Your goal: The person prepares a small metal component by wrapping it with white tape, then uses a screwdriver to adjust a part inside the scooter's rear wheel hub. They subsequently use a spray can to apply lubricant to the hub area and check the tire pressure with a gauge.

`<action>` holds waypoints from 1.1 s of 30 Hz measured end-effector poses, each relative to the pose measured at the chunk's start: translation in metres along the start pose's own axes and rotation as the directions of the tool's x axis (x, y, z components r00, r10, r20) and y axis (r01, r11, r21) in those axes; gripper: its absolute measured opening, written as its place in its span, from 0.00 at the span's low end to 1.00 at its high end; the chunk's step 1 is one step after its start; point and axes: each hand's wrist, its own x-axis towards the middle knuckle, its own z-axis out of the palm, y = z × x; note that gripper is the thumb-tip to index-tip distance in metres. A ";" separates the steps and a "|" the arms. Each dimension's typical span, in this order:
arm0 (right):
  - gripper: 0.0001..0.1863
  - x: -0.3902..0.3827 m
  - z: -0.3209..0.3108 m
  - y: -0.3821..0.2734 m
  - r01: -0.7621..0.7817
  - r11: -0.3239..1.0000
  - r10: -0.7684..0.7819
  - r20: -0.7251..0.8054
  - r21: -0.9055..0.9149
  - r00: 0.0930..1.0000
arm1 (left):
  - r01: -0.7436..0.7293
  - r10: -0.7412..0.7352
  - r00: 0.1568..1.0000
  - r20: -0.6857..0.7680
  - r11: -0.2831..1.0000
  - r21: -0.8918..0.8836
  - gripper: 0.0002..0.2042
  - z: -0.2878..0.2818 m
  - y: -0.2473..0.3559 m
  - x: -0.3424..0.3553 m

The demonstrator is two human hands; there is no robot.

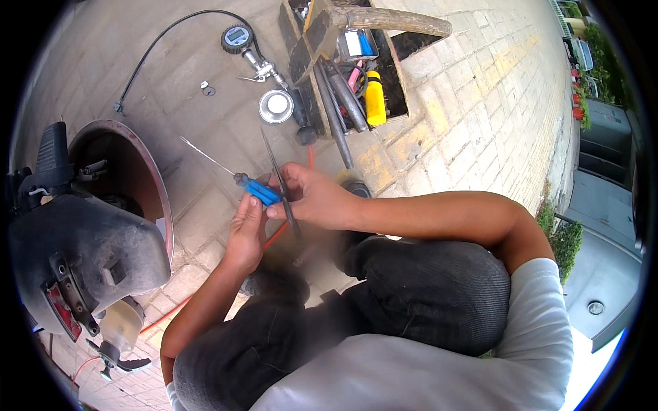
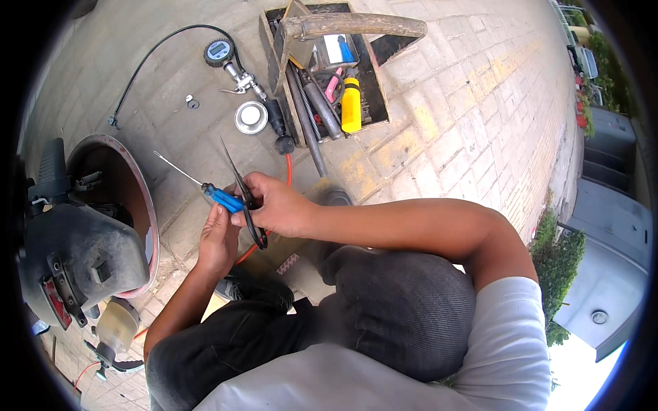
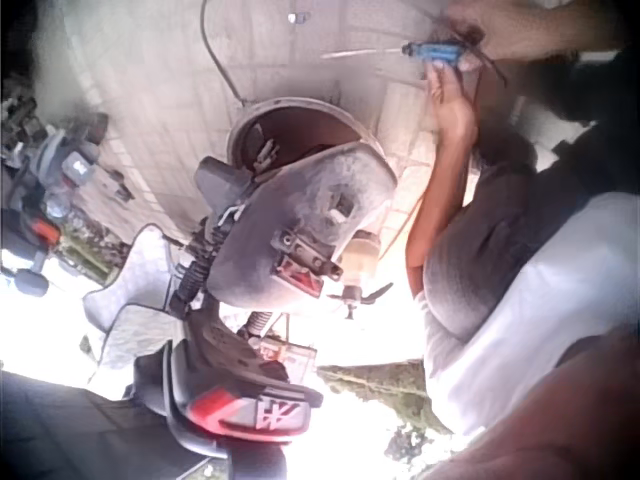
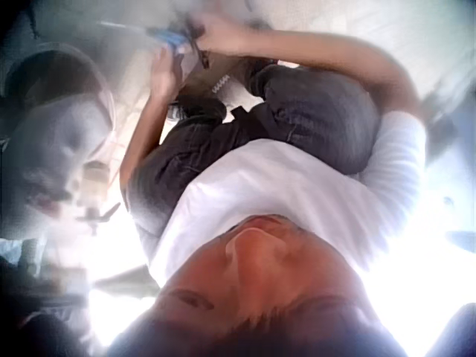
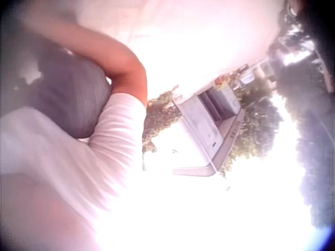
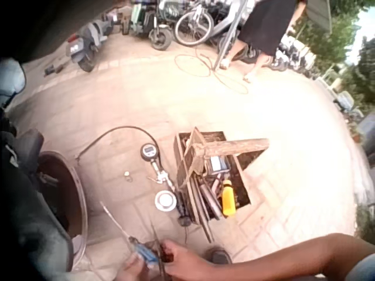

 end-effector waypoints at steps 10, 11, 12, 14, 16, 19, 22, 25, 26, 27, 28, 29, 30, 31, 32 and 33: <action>0.18 -0.089 -0.139 -0.033 -0.129 0.961 -0.044 -0.593 -0.246 0.804 | 0.174 -0.127 0.964 -0.235 0.967 0.188 0.32 -0.039 0.004 -0.024; 0.17 -0.084 -0.157 -0.032 -0.191 0.930 -0.077 -0.675 -0.313 0.734 | 0.214 -0.167 0.946 -0.278 0.965 0.150 0.30 -0.041 0.000 -0.027; 0.19 -0.076 -0.169 -0.036 -0.263 0.870 -0.133 -0.711 -0.418 0.691 | 0.227 -0.184 0.936 -0.302 0.967 0.116 0.28 -0.037 0.000 -0.027; 0.21 -0.041 -0.202 -0.045 -0.314 0.659 -0.408 -0.675 -0.683 0.615 | 0.212 -0.153 0.938 -0.310 0.963 0.168 0.28 -0.041 0.003 -0.029; 0.19 0.005 -0.231 -0.048 -0.329 0.449 -0.604 -0.554 -0.831 0.573 | 0.201 -0.115 0.925 -0.361 0.957 0.210 0.28 -0.049 0.007 -0.037; 0.17 0.061 -0.257 -0.063 -0.416 0.318 -0.583 -0.521 -0.852 0.623 | 0.189 -0.071 0.895 -0.441 0.954 0.231 0.27 -0.056 0.013 -0.052; 0.19 0.098 -0.274 -0.068 -0.510 0.218 -0.523 -0.541 -0.832 0.658 | 0.178 -0.062 0.873 -0.484 0.964 0.197 0.28 -0.056 0.011 -0.065; 0.22 0.114 -0.282 -0.067 -0.530 0.157 -0.455 -0.537 -0.833 0.710 | 0.169 -0.048 0.851 -0.522 0.967 0.188 0.28 -0.058 0.008 -0.072; 0.22 0.111 -0.284 -0.062 -0.505 0.173 -0.485 -0.520 -0.845 0.704 | 0.169 -0.053 0.850 -0.524 0.970 0.175 0.28 -0.057 0.008 -0.074; 0.23 0.107 -0.281 -0.061 -0.479 0.191 -0.518 -0.502 -0.857 0.692 | 0.164 -0.054 0.851 -0.522 0.972 0.167 0.29 -0.056 0.008 -0.074; 0.23 0.104 -0.279 -0.061 -0.486 0.197 -0.516 -0.512 -0.851 0.687 | 0.162 -0.056 0.853 -0.519 0.974 0.160 0.29 -0.056 0.008 -0.073; 0.24 0.102 -0.277 -0.062 -0.483 0.230 -0.511 -0.528 -0.845 0.679 | 0.167 -0.058 0.849 -0.525 0.973 0.162 0.29 -0.057 0.009 -0.072; 0.25 0.096 -0.274 -0.066 -0.485 0.264 -0.507 -0.548 -0.834 0.666 | 0.173 -0.062 0.849 -0.525 0.971 0.165 0.29 -0.058 0.008 -0.071; 0.26 0.091 -0.274 -0.066 -0.488 0.299 -0.501 -0.570 -0.820 0.651 | 0.180 -0.066 0.850 -0.523 0.969 0.170 0.29 -0.058 0.008 -0.069; 0.27 0.087 -0.280 -0.062 -0.407 0.331 -0.562 -0.524 -0.851 0.640 | 0.186 -0.069 0.851 -0.521 0.967 0.175 0.29 -0.057 0.008 -0.066; 0.28 0.081 -0.280 -0.061 -0.383 0.424 -0.538 -0.569 -0.821 0.623 | 0.191 -0.073 0.853 -0.517 0.965 0.180 0.29 -0.056 0.008 -0.062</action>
